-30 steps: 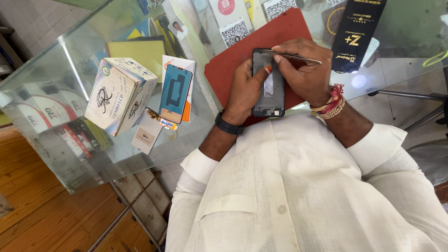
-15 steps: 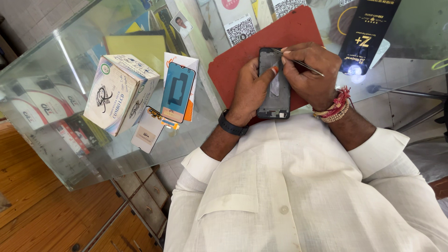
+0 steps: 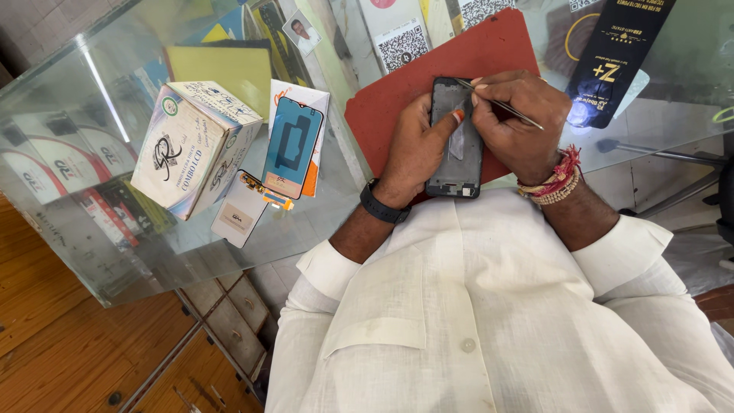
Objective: The person disassembles a smartphone, removes the battery, applies adhesive to the frame, and uses a metal tool to scrape residue from the interior. The person handles the phone, battery, adhesive bottle, and metal tool throughout the process.
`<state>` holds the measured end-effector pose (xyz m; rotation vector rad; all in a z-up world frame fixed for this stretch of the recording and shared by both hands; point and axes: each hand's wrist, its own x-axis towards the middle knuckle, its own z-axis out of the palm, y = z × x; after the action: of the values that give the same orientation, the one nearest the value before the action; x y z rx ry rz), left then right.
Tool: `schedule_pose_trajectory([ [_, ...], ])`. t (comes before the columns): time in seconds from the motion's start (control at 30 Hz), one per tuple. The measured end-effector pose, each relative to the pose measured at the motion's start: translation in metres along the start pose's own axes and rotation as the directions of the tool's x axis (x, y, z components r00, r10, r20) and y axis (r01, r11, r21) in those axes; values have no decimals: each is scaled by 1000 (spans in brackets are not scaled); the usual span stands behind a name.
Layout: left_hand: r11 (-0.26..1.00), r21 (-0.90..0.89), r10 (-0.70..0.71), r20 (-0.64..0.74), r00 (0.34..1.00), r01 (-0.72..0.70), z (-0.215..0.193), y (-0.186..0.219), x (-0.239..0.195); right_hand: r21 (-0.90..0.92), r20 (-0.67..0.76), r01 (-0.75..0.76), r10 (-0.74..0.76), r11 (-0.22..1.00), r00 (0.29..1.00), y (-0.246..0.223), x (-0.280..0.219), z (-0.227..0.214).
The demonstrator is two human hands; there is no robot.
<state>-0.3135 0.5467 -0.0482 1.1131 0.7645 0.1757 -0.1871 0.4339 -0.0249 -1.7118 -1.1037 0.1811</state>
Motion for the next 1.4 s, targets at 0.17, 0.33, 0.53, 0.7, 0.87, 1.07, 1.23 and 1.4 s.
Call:
schedule_pose_trajectory([
  [0.17, 1000, 20, -11, -2, 1000, 11, -1, 1, 1, -3, 16, -13, 13, 1000, 1000, 1, 0, 0],
  [0.33, 995, 80, -51, -14, 999, 52, -1, 4, 0, 75, 21, -62, 61, 995, 998, 4, 1, -1],
  [0.53, 998, 54, -10, -3, 1000, 10, 1, 5, -1, 244, -21, -103, 111, 964, 994, 8, -3, 0],
  [0.7, 944, 300, 151, -35, 988, -133, 3, 8, -7, 128, -31, -30, 34, 991, 999, 7, 8, -8],
  [0.87, 908, 385, 197, -41, 980, -167, 4, 11, -9, -174, 210, 7, 30, 985, 977, 5, 28, -14],
  [1.07, 890, 433, 187, -55, 981, -145, 5, 12, -11, -228, 298, 72, -1, 971, 955, -5, 43, -7],
  [1.23, 889, 405, 249, -40, 968, -212, 4, 11, -11, -428, 407, 228, -39, 874, 913, -11, 52, -11],
  [1.4, 882, 423, 249, -43, 968, -208, 4, 8, -10, -528, 484, 408, -131, 745, 865, -15, 54, -9],
])
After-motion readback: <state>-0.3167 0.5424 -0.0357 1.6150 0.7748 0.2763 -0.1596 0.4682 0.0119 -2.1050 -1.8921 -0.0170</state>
